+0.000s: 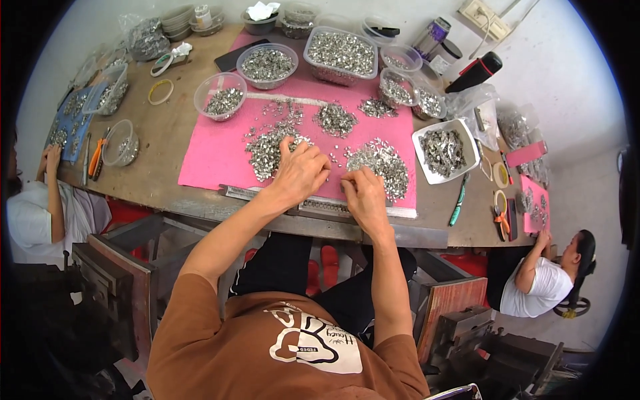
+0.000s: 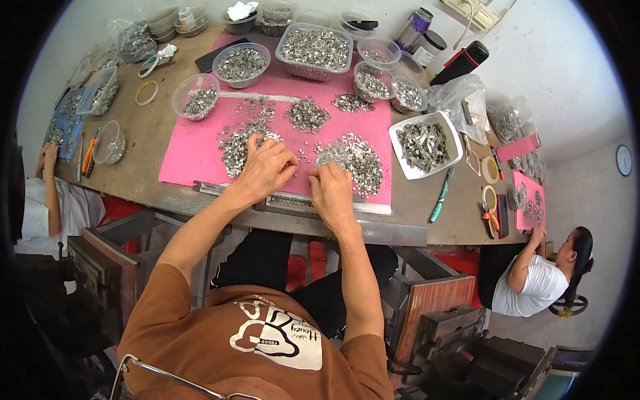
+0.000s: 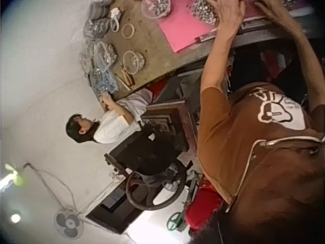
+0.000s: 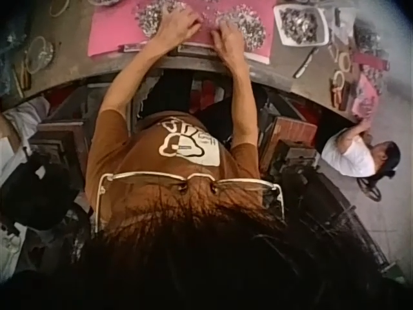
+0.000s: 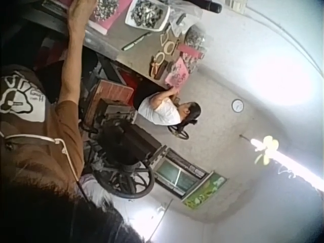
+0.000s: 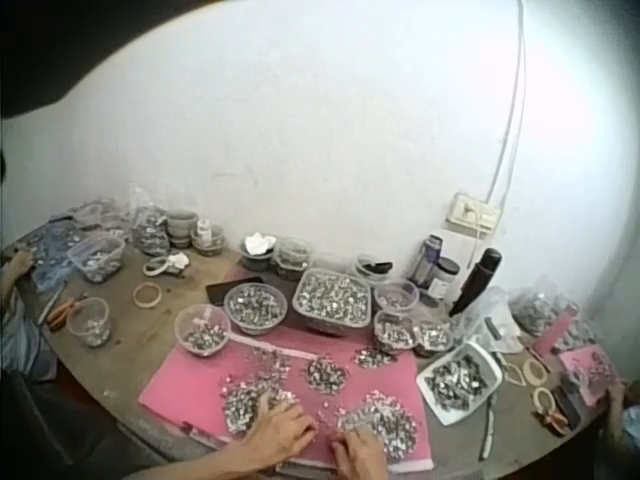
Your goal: The person assembles small metal components by securing metal clips to metal mounting brackets using a manual wheel press.
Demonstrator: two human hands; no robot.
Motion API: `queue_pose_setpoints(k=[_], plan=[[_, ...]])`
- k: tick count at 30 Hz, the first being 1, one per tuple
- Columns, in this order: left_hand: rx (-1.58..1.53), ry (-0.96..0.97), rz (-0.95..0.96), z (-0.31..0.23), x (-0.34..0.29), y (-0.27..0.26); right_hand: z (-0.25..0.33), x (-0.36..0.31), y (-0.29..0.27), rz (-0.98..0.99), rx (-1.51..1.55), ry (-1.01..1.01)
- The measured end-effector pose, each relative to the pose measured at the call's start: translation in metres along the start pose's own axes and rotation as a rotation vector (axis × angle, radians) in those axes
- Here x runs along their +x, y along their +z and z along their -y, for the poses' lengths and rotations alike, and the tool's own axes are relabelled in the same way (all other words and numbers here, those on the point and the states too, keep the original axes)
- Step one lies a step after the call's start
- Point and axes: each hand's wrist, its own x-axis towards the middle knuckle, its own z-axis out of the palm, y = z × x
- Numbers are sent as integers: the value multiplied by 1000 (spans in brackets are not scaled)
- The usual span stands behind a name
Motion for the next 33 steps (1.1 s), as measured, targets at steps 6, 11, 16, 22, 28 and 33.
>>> queue_pose_setpoints(k=[6, 11, 16, 22, 28, 33], plan=[[-182, 42, 35, -38, -29, -7, 9, -39, -25, -4, 187, 93], [-169, 37, 27, -52, -38, 2, 15, -53, -19, -98, 125, 16], [-203, 19, 35, -52, -39, 2, 13, -58, -13, -132, 122, -4], [-198, 5, -13, -50, -44, 5, 8, -63, -14, -199, 249, 101], [-103, -6, -55, -62, -42, 13, 0, -65, -16, -276, 269, 212], [-87, -31, -73, -63, -41, 17, 5, -57, -21, -264, 265, 190]])
